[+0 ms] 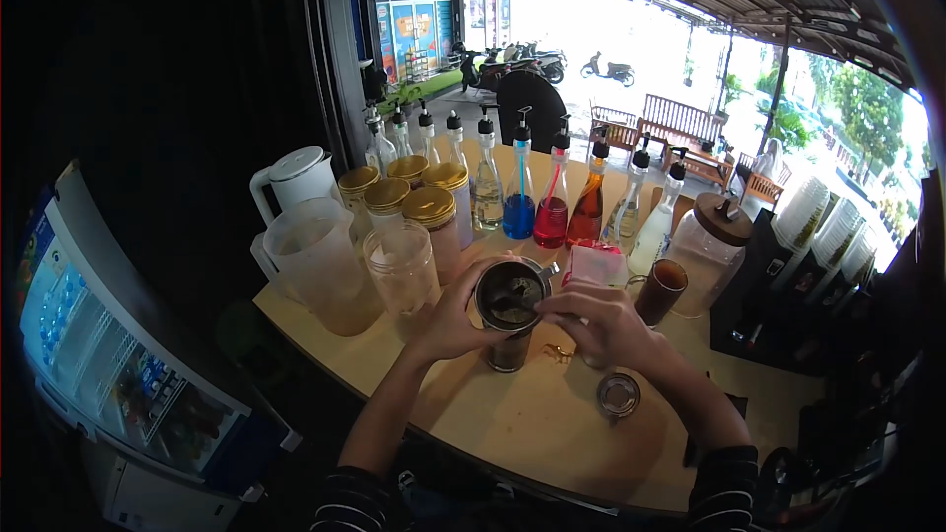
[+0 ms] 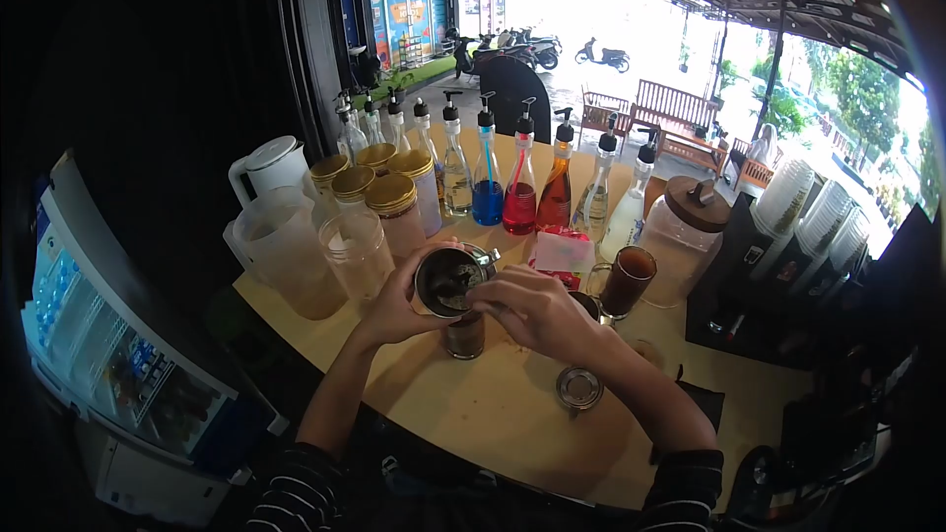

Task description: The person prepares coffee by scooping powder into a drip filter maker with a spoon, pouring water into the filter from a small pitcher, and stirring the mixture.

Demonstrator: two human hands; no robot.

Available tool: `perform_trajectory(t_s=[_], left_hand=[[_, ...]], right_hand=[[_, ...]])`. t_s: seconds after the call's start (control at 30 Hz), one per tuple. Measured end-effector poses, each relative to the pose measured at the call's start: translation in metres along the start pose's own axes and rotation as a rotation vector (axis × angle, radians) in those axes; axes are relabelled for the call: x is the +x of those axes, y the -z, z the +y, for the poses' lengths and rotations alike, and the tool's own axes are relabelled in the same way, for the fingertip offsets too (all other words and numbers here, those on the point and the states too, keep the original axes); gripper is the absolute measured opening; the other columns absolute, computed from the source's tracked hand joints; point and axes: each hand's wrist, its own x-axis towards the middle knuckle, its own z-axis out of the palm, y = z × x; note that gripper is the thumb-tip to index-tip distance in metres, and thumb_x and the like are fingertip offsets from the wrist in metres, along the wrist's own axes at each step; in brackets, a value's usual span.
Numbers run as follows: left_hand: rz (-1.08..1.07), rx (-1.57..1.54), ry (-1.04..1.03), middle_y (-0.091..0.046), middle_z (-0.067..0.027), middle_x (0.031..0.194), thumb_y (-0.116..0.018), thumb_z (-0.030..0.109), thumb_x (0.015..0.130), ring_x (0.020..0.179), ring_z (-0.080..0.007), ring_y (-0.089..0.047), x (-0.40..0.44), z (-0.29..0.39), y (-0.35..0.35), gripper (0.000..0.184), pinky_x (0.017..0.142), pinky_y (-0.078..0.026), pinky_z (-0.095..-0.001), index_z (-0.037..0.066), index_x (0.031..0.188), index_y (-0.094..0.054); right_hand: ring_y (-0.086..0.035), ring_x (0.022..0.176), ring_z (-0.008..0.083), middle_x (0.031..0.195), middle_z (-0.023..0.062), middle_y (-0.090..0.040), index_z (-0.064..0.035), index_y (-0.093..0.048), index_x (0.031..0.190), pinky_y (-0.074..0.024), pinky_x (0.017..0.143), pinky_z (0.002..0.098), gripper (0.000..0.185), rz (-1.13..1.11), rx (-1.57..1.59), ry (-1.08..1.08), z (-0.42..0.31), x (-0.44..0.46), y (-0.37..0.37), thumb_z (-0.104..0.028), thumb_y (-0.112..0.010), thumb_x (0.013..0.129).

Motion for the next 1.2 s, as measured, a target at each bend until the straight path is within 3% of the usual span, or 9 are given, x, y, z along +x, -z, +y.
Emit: perform_trajectory(t_s=[0.23,0.37,0.53,0.6,0.77,0.87,0.97,1.03,1.2], left_hand=[[0.064,0.026,-0.016,-0.047,-0.0100,0.135,-0.082,0.012,0.062,0.129,-0.0222,-0.043,-0.002,-0.004,0.002,0.084,0.110,-0.032,-0.0357,0.006,0.135,-0.040],[-0.004,-0.004,-0.048,-0.047,-0.0103,0.135,-0.082,0.012,0.063,0.129,-0.0226,-0.043,0.002,0.000,0.002,0.083,0.110,-0.033,-0.0357,0.005,0.135,-0.040],[-0.009,0.052,-0.051,-0.048,-0.0105,0.133,-0.080,0.012,0.064,0.128,-0.0230,-0.045,0.005,0.000,0.006,0.080,0.109,-0.034,-0.0359,0.005,0.134,-0.042],[-0.088,0.036,-0.066,-0.042,-0.0108,0.139,-0.083,0.010,0.064,0.132,-0.0231,-0.040,0.006,-0.003,0.006,0.085,0.112,-0.030,-0.0373,0.004,0.136,-0.038],[-0.059,0.063,-0.024,-0.044,-0.0107,0.138,-0.081,0.011,0.064,0.131,-0.0231,-0.041,0.006,0.006,0.007,0.083,0.112,-0.029,-0.0380,0.005,0.136,-0.039],[-0.025,0.177,-0.042,-0.047,-0.0106,0.136,-0.081,0.013,0.064,0.131,-0.0236,-0.041,0.004,0.005,0.006,0.083,0.114,-0.025,-0.0399,0.005,0.136,-0.040],[0.015,0.290,-0.062,-0.049,-0.0093,0.134,-0.080,0.015,0.064,0.132,-0.0247,-0.041,0.002,0.007,0.005,0.083,0.115,-0.020,-0.0431,0.007,0.136,-0.040],[0.032,0.309,-0.060,-0.050,-0.0082,0.134,-0.080,0.016,0.064,0.132,-0.0252,-0.041,0.002,0.007,0.003,0.082,0.116,-0.018,-0.0446,0.008,0.136,-0.041],[0.037,0.345,-0.055,-0.051,-0.0054,0.134,-0.080,0.018,0.065,0.133,-0.0251,-0.040,0.002,0.007,-0.003,0.081,0.115,-0.012,-0.0524,0.011,0.135,-0.040]], right_hand=[[-0.065,0.082,0.0200,0.090,0.0100,-0.066,-0.0012,-0.063,0.099,-0.0502,0.071,0.0322,0.014,-0.059,0.194,-0.228,-0.006,0.002,0.002,-0.004,-0.063,0.086],[-0.065,0.084,0.0199,0.090,0.0098,-0.066,-0.0005,-0.063,0.099,-0.0496,0.074,0.0318,0.012,0.055,0.202,-0.239,-0.001,0.004,-0.002,-0.005,-0.062,0.087],[-0.065,0.086,0.0194,0.090,0.0095,-0.066,-0.0001,-0.062,0.097,-0.0483,0.078,0.0316,0.011,0.031,0.278,-0.302,0.002,0.003,0.000,-0.005,-0.061,0.088],[-0.065,0.085,0.0193,0.090,0.0095,-0.066,-0.0002,-0.062,0.098,-0.0484,0.078,0.0316,0.011,0.051,0.264,-0.295,0.000,0.005,-0.001,-0.005,-0.061,0.088],[-0.065,0.085,0.0189,0.090,0.0093,-0.066,-0.0006,-0.062,0.101,-0.0486,0.077,0.0308,0.013,0.012,0.276,-0.279,0.001,0.004,-0.001,-0.005,-0.061,0.089],[-0.065,0.082,0.0214,0.089,0.0100,-0.065,-0.0007,-0.062,0.105,-0.0493,0.075,0.0313,0.017,0.037,0.178,-0.235,-0.002,0.003,0.001,-0.005,-0.062,0.088],[-0.062,0.079,0.0239,0.087,0.0094,-0.062,-0.0013,-0.061,0.109,-0.0495,0.073,0.0336,0.025,0.108,-0.097,-0.056,0.002,-0.002,0.002,-0.002,-0.064,0.084],[-0.059,0.077,0.0250,0.085,0.0089,-0.058,-0.0008,-0.059,0.113,-0.0486,0.072,0.0365,0.034,0.027,-0.247,0.086,0.007,-0.006,0.002,0.001,-0.064,0.079],[-0.057,0.078,0.0241,0.086,0.0084,-0.056,0.0000,-0.058,0.112,-0.0481,0.072,0.0367,0.037,-0.033,-0.311,0.170,-0.004,-0.001,0.006,0.002,-0.064,0.075]])
